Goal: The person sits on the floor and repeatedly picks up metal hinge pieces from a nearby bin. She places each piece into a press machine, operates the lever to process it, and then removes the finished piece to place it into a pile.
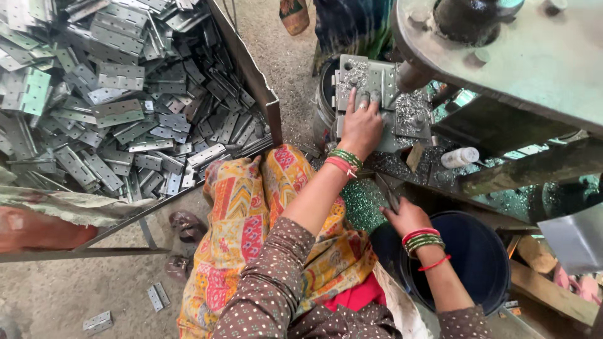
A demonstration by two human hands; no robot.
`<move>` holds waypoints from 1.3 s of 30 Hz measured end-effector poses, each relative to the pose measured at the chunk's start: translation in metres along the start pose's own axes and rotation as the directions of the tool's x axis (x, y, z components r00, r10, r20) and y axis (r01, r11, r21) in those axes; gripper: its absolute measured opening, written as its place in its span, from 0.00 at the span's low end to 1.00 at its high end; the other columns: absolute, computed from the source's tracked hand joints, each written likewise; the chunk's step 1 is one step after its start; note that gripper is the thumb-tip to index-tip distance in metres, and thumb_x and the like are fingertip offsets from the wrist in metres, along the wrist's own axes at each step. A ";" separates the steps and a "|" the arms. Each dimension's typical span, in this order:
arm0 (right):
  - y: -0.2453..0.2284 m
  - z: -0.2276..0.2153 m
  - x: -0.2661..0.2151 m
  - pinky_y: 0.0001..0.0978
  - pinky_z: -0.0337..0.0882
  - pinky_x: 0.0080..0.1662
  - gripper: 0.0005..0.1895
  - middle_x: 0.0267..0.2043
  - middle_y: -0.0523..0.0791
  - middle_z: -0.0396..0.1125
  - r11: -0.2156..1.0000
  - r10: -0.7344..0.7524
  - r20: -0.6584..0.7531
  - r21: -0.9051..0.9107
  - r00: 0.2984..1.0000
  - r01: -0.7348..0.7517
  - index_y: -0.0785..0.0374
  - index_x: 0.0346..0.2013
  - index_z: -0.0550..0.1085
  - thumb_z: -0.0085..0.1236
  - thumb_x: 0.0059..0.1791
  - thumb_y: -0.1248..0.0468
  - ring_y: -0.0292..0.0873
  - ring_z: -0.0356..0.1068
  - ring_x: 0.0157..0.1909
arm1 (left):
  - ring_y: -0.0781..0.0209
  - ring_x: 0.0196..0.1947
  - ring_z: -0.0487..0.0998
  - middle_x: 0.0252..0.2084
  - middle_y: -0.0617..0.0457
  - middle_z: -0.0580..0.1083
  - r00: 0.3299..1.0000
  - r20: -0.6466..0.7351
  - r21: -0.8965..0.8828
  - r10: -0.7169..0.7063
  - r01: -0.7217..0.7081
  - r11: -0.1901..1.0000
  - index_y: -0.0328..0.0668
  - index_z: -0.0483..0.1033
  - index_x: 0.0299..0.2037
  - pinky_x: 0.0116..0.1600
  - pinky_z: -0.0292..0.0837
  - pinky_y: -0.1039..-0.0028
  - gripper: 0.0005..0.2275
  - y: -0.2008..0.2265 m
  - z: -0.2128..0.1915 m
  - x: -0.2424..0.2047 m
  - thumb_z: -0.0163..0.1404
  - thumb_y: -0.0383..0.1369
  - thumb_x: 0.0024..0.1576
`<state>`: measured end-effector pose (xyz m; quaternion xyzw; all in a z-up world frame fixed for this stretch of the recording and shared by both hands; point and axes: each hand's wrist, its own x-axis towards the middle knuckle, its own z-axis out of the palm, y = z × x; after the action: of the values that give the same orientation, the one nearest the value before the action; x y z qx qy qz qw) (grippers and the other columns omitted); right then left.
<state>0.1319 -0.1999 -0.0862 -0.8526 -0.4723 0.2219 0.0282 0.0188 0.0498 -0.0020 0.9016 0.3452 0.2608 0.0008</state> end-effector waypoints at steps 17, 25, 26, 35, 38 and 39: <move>-0.017 0.000 -0.023 0.48 0.72 0.45 0.23 0.43 0.54 0.75 0.988 0.038 -0.292 0.157 0.956 0.009 0.62 0.47 0.74 0.58 0.51 0.46 0.57 0.75 0.43 | 0.52 0.57 0.74 0.56 0.46 0.75 0.997 0.066 0.033 0.032 -0.034 0.999 0.39 0.84 0.36 0.78 0.41 0.45 0.11 0.000 -0.018 -0.007 0.47 0.32 0.56; -0.055 -0.045 -0.050 0.36 0.74 0.44 0.16 0.50 0.49 0.69 0.895 0.086 -0.633 0.389 0.770 0.220 0.64 0.51 0.75 0.64 0.52 0.59 0.43 0.74 0.40 | 0.49 0.57 0.73 0.52 0.46 0.74 0.984 -0.122 0.098 0.130 -0.118 0.988 0.38 0.78 0.44 0.76 0.49 0.45 0.11 0.039 -0.066 -0.087 0.47 0.34 0.57; -0.053 -0.042 -0.053 0.35 0.75 0.44 0.17 0.51 0.49 0.68 0.890 0.069 -0.652 0.383 0.755 0.249 0.64 0.51 0.74 0.64 0.52 0.59 0.43 0.74 0.41 | 0.48 0.57 0.73 0.51 0.46 0.74 0.972 -0.183 0.099 0.150 -0.133 0.986 0.38 0.77 0.43 0.74 0.51 0.44 0.10 0.039 -0.069 -0.090 0.48 0.34 0.56; -0.043 -0.032 -0.041 0.34 0.76 0.43 0.16 0.51 0.49 0.67 0.887 0.066 -0.668 0.379 0.741 0.263 0.64 0.49 0.74 0.65 0.50 0.62 0.42 0.73 0.41 | 0.59 0.44 0.77 0.52 0.52 0.73 0.863 -0.483 -0.153 0.150 -0.252 0.956 0.41 0.72 0.44 0.71 0.66 0.55 0.03 0.030 -0.088 -0.054 0.49 0.30 0.64; -0.041 -0.032 -0.046 0.35 0.75 0.46 0.16 0.51 0.49 0.67 0.891 0.058 -0.648 0.377 0.760 0.254 0.65 0.50 0.74 0.65 0.50 0.62 0.43 0.73 0.42 | 0.60 0.47 0.76 0.50 0.55 0.73 0.959 -0.258 0.093 0.116 -0.095 0.991 0.42 0.74 0.46 0.69 0.65 0.54 0.05 0.025 -0.071 -0.042 0.50 0.31 0.63; -0.041 -0.032 -0.047 0.36 0.74 0.47 0.16 0.51 0.49 0.68 0.895 0.052 -0.644 0.369 0.764 0.250 0.65 0.50 0.74 0.65 0.50 0.62 0.43 0.73 0.42 | 0.58 0.48 0.76 0.51 0.53 0.73 0.972 -0.216 0.109 0.094 -0.071 0.992 0.42 0.75 0.48 0.67 0.65 0.54 0.09 0.021 -0.066 -0.043 0.50 0.32 0.60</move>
<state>0.0914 -0.2108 -0.0303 -0.8213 -0.4181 0.0166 0.3879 -0.0260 -0.0051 0.0385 0.8794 0.3180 0.3416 -0.0936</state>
